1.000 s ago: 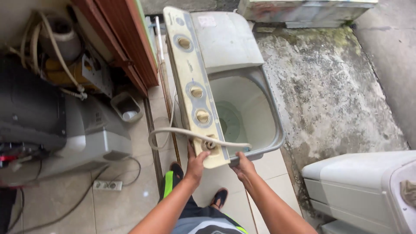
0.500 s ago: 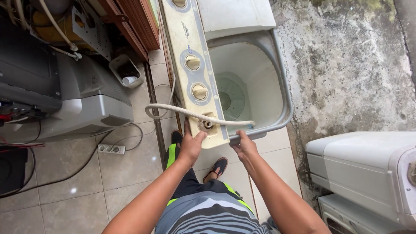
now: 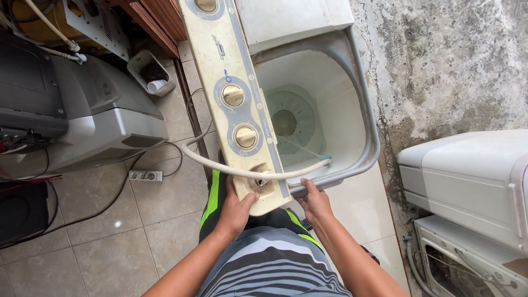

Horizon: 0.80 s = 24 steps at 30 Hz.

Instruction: Performing final checks on a twin-tub washing machine by testing the control knobs and lifting the top cover to inspect the internal tub.

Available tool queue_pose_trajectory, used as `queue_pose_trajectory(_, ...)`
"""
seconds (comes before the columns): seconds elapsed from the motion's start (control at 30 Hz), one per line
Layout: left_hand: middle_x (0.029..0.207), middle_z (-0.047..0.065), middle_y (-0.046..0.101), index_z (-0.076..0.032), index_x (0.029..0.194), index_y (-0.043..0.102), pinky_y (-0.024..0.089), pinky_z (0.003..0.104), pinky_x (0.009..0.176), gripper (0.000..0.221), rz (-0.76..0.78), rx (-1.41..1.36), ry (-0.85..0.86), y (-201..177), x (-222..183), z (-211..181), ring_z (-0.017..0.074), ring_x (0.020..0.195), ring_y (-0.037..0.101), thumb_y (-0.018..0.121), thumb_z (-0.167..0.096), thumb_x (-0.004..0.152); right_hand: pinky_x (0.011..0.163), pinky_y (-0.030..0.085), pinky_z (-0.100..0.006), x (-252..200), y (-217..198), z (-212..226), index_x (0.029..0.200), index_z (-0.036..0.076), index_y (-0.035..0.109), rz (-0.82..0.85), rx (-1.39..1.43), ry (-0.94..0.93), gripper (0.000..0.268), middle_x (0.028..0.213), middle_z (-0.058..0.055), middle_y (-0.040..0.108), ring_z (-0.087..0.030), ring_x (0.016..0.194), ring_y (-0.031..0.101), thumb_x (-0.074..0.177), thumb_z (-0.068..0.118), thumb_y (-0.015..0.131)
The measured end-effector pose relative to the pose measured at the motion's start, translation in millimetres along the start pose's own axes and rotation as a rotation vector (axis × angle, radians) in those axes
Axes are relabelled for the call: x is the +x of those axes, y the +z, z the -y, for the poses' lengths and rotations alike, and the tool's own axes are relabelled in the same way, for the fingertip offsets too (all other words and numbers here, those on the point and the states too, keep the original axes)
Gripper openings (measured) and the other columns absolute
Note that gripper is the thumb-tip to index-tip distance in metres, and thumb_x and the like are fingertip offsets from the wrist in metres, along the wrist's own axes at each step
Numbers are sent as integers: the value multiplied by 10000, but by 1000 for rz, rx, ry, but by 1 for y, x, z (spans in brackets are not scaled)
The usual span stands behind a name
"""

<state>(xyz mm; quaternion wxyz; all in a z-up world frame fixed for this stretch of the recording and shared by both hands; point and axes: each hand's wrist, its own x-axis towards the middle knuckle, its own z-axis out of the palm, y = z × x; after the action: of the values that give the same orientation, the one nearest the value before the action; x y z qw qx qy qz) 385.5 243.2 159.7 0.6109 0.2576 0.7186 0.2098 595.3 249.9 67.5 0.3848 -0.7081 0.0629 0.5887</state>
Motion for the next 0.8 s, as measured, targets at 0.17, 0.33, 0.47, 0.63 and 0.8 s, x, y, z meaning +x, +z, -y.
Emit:
queue_pose_trajectory(0.17,1495,256,524,-261,1608,159,380,557,1193,971,39,95,-93,5,-26,37,456,1414,473,689,-363,801,1029,508,-595,-23,-35,-22,1480,-125,279,-23,3,18,887,1350,-356,378,-481,1185,580,827,164,805)
queue_pose_trajectory(0.33,1335,51,704,-262,1524,259,483,357,1021,852,-32,91,-84,22,-41,92,243,1196,671,665,-293,775,871,595,-418,-15,-80,-54,1302,64,536,-56,37,105,467,1140,-134,686,-286,945,690,870,133,701)
queue_pose_trajectory(0.47,1389,46,682,-250,1567,203,451,341,1072,918,11,106,-48,31,-61,117,226,1273,636,667,-323,779,874,585,-418,-23,-107,-68,1288,58,565,-61,15,103,448,1123,-118,691,-273,921,680,874,156,706)
queue_pose_trajectory(0.63,1489,82,570,-200,1567,179,383,341,1143,939,35,140,49,37,-65,155,239,1356,560,691,-351,795,856,589,-434,-20,-129,-85,1287,-1,554,-82,24,95,448,1143,-182,687,-323,987,680,878,122,689)
queue_pose_trajectory(0.8,1555,93,463,-173,1553,179,359,368,1174,1005,52,159,116,31,-58,157,255,1418,484,759,-374,756,880,598,-437,-32,-123,-76,1287,-15,557,-91,32,76,443,1161,-180,690,-307,989,674,879,116,666)
